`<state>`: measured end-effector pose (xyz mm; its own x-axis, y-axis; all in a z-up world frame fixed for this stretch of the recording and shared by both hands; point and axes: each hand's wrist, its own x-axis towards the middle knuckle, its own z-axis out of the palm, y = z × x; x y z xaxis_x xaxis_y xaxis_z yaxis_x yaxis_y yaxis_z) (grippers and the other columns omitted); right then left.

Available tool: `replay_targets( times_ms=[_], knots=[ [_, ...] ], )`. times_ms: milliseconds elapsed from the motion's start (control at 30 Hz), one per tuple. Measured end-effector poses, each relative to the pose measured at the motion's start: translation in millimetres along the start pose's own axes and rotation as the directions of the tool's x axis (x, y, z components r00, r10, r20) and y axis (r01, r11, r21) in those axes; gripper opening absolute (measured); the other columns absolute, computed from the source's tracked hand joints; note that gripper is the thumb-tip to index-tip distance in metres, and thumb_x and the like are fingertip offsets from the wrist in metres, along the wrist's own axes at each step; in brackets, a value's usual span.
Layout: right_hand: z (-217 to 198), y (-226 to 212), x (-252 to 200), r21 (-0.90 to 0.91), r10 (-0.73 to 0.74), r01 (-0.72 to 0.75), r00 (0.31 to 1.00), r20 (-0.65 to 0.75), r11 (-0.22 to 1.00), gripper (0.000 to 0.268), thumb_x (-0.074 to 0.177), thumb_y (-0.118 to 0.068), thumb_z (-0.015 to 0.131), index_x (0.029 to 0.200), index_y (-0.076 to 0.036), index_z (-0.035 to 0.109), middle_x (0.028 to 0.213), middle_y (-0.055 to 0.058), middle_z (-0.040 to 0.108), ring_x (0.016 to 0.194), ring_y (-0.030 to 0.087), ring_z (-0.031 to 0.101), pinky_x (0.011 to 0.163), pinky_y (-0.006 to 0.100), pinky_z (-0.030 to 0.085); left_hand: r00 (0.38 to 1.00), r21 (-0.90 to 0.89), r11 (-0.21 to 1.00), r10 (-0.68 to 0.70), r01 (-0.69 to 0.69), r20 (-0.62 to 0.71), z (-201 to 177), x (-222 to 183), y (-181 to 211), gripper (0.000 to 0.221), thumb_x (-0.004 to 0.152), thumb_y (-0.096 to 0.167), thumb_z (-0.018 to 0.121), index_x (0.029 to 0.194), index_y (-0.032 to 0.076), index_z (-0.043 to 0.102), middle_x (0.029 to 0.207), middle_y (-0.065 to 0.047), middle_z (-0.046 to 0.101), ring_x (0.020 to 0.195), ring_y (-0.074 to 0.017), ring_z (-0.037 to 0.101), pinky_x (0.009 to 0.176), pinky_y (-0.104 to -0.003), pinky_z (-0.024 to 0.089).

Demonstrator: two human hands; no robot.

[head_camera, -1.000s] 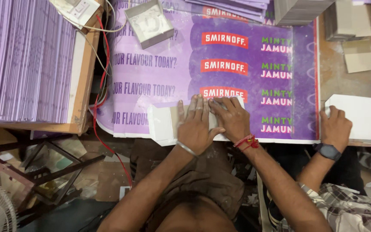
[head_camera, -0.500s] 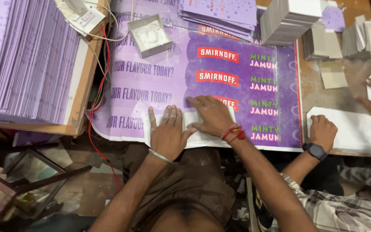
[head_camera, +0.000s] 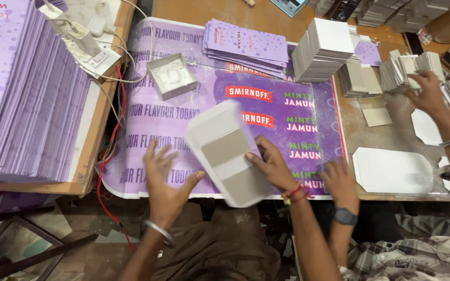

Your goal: The person folds flat purple cardboard sheets into small rectangular boxes by hand, aligning edges and creasing folds. They repeatedly pick up sheets, fold them into shape, and place the finished boxes into a stack on the table.

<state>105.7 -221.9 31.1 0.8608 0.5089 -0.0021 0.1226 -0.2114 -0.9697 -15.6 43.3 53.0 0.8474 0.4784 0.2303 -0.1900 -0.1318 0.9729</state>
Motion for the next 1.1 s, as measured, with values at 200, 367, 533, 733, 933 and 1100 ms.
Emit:
replay_targets(
  times_ms=[200,367,533,733,933,1100],
  knots=[
    [47,-3,-35,0.527,0.177,-0.010,0.948,-0.266,0.850,0.072,0.086,-0.002,0.075,0.150,-0.007,0.041,0.117,0.010,0.067,0.090,0.015,0.062,0.068,0.029,0.055,0.798,0.254,0.952,-0.284,0.170,0.531,12,37,-8,0.038,0.072,0.022,0.089,0.100,0.004,0.072,0.094,-0.009,0.082,0.090,-0.0201,0.080,0.083,-0.037,0.062],
    [-3,-19,-34,0.391,0.100,0.044,0.935,-0.340,0.919,0.068,0.086,-0.004,0.078,0.142,-0.001,0.040,0.114,0.017,0.071,0.101,0.028,0.073,0.082,0.040,0.067,0.652,0.607,0.756,-0.334,-0.247,0.680,4,80,-6,0.035,0.066,0.026,0.089,0.097,0.014,0.077,0.089,-0.013,0.077,0.081,-0.0310,0.074,0.075,-0.043,0.055],
    [-30,-51,10,-0.307,0.004,0.040,0.990,0.144,0.951,0.074,0.071,-0.026,0.090,0.134,-0.009,0.054,0.111,0.013,0.073,0.106,0.028,0.070,0.088,0.042,0.057,0.465,0.595,0.683,-0.400,-0.424,0.790,37,116,-16,0.044,0.061,0.022,0.092,0.102,0.013,0.077,0.094,-0.013,0.078,0.088,-0.0313,0.076,0.078,-0.042,0.059],
    [0,-60,61,-0.899,0.367,0.130,0.881,0.298,0.419,0.067,0.065,-0.046,0.090,0.120,-0.018,0.064,0.109,0.004,0.074,0.106,0.029,0.070,0.084,0.048,0.054,0.445,0.680,0.558,-0.515,-0.475,0.733,79,130,-33,0.048,0.059,0.019,0.096,0.100,0.009,0.074,0.098,-0.015,0.077,0.093,-0.0319,0.074,0.080,-0.043,0.059],
    [4,-29,43,-0.866,-0.015,0.366,0.923,0.385,0.341,0.047,0.066,-0.035,0.086,0.104,-0.012,0.070,0.101,0.005,0.070,0.097,0.028,0.068,0.076,0.041,0.056,0.593,0.623,0.527,-0.253,-0.579,0.765,55,96,-61,0.031,0.070,0.021,0.088,0.094,0.008,0.074,0.100,-0.014,0.075,0.096,-0.0355,0.071,0.080,-0.048,0.057],
    [9,4,19,-0.901,-0.048,0.336,0.941,0.336,0.273,0.037,0.079,-0.028,0.081,0.109,-0.009,0.071,0.105,0.005,0.070,0.094,0.024,0.070,0.073,0.037,0.058,0.666,0.572,0.401,0.145,-0.716,0.732,32,19,-53,0.040,0.091,0.021,0.068,0.119,-0.007,0.066,0.123,-0.025,0.066,0.118,-0.0394,0.062,0.098,-0.048,0.050]
  ],
)
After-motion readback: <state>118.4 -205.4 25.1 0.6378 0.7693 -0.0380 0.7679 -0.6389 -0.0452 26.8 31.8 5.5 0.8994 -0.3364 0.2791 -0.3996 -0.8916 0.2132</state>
